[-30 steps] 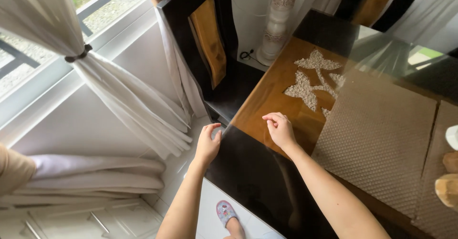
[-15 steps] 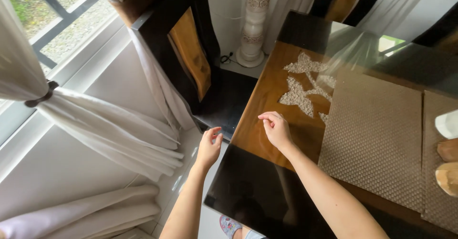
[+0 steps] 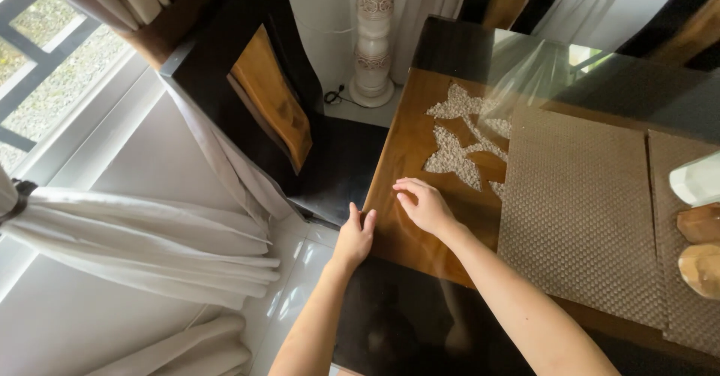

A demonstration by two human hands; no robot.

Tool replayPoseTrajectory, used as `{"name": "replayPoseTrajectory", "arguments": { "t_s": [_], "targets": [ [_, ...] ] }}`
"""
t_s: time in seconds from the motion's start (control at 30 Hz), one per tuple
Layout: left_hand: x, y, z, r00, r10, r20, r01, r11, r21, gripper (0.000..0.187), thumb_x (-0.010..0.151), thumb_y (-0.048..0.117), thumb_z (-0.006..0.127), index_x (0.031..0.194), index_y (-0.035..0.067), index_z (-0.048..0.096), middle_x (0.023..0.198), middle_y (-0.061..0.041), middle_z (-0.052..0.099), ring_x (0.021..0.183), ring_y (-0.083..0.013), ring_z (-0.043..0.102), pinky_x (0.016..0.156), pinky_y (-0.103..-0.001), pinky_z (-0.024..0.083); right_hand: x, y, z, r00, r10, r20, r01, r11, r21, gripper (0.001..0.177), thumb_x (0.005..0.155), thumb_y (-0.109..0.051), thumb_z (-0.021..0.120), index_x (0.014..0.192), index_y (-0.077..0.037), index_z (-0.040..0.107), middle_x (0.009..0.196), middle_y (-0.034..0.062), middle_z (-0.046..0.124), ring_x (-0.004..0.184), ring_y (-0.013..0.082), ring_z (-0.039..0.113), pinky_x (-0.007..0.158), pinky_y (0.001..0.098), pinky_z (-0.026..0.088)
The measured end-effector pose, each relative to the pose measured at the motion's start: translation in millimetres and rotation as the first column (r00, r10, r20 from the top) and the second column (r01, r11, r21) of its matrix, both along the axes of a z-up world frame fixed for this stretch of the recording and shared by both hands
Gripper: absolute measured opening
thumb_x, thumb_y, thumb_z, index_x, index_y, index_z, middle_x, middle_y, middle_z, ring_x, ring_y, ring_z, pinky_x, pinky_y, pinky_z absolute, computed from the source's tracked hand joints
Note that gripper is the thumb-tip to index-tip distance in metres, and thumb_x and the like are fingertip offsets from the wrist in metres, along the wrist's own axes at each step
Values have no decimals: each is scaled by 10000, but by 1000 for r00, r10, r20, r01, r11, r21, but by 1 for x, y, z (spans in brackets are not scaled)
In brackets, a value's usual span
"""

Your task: The person repeatedly wipes a dark wooden dining table with a yellow cloth, moving around the table to reach different sections. The person also briefly touches a placemat and a tray of condiments but does not rearrange them.

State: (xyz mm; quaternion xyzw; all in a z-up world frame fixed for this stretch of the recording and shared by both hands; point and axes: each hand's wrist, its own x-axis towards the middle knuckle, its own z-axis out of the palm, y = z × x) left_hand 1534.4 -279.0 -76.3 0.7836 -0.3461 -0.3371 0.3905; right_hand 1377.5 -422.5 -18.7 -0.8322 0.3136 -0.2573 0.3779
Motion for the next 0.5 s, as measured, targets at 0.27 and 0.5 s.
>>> {"name": "replayPoseTrajectory", "arguments": {
  "t_s": [0.27,0.5],
  "targets": [
    [9,-14,17,997,-26,-71,34,992,125,695,1008,549,443,1410,-7,555,1301,-303,638,1300,-426,571,1069,-418,463,36,2,-13,995,33,-96,-42,995,-95,382,928,-236,692,1271,-68,682,1478,129,573,1450,325,432,1184,438,352],
    [15,-20,26,983,-61,-171,98,972,216,746,1001,619,397,1377,7,600,1323,-284,646,1330,-396,568,1105,-403,436,55,-1,1,941,106,-322,-147,983,-107,524,925,-350,662,1397,-125,621,1611,124,354,1506,368,249,1221,557,176]
  ]
}}
